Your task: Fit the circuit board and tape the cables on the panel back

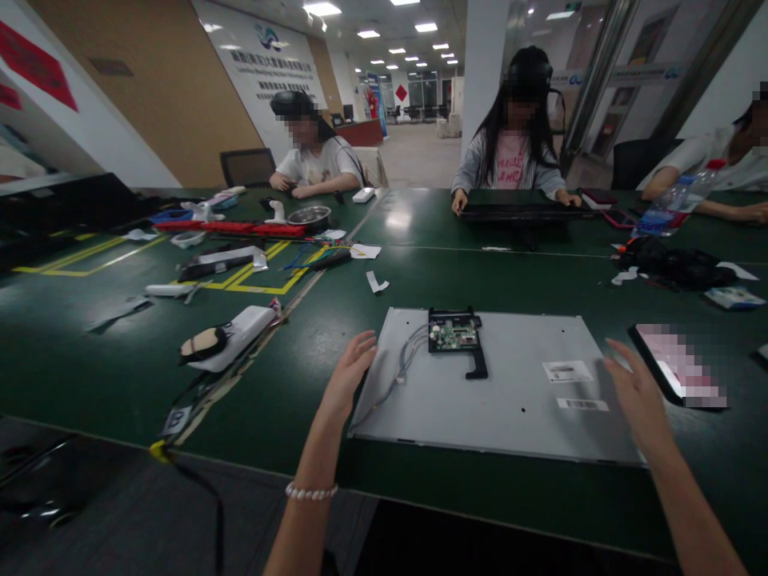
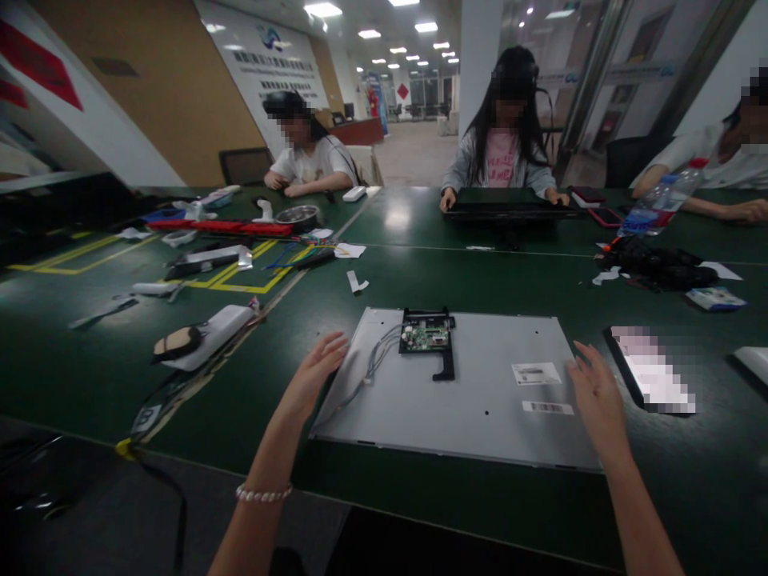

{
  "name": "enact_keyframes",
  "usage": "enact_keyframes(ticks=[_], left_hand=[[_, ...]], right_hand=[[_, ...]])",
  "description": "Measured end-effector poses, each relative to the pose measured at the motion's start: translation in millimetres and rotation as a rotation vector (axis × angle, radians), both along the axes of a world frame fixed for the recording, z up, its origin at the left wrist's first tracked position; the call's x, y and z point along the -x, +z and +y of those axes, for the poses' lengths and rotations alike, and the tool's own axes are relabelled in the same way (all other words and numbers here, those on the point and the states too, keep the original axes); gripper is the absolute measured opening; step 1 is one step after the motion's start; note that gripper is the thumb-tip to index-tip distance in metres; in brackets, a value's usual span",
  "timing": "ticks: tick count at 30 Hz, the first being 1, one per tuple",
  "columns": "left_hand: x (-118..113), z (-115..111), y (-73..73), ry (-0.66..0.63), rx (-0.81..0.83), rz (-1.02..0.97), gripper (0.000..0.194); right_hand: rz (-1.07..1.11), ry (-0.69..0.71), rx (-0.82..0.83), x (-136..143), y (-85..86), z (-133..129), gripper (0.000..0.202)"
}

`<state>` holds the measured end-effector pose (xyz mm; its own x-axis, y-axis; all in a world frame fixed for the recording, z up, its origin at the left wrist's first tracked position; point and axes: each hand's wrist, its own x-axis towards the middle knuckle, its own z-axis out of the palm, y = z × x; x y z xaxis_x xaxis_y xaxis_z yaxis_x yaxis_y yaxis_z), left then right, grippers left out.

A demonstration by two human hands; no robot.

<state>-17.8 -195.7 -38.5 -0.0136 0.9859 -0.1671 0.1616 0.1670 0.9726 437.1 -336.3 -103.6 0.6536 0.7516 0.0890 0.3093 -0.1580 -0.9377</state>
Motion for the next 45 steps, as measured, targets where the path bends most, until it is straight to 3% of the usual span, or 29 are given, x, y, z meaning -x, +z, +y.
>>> enact_keyframes(ticks=[8,13,15,20,24,29,32,37,45], left_hand=[[-4,2,-9.8,0.014,-0.055,0.116,0.048],[-22,3,-2.6,-0.032,-0.223,0.318,0.049],[-33,7,5.6,-0.135,-0.329,0.392,0.056],[-64,35,21.6,-0.569,-0.441,0.410,0.084],[-83,66,11.2,-0.766,-0.421,0.418,0.103],[-94,87,-9.9,-0.826,-0.379,0.486,0.108],[-94,87,-11.8,-0.840,-0.403,0.520,0.108],[-95,74,-2.3,-0.854,-0.451,0.537,0.103],[-113,48,-1.0,-0.923,-0.426,0.484,0.105]], right_hand=[[-0.406,0.057,0.094,-4,-13.0,5,0.060],[-0.611,0.164,0.111,6,-19.0,5,0.061],[-0.682,0.226,0.138,15,-16.9,5,0.060],[-0.749,0.416,0.193,35,-8.5,5,0.056],[-0.741,0.487,0.204,40,-9.4,7,0.054],[-0.809,0.499,0.236,40,-9.8,7,0.053],[-0.883,0.498,0.263,42,-7.0,7,0.052],[-0.976,0.506,0.296,42,-5.2,8,0.054],[-0.986,0.508,0.311,42,-3.4,7,0.053]])
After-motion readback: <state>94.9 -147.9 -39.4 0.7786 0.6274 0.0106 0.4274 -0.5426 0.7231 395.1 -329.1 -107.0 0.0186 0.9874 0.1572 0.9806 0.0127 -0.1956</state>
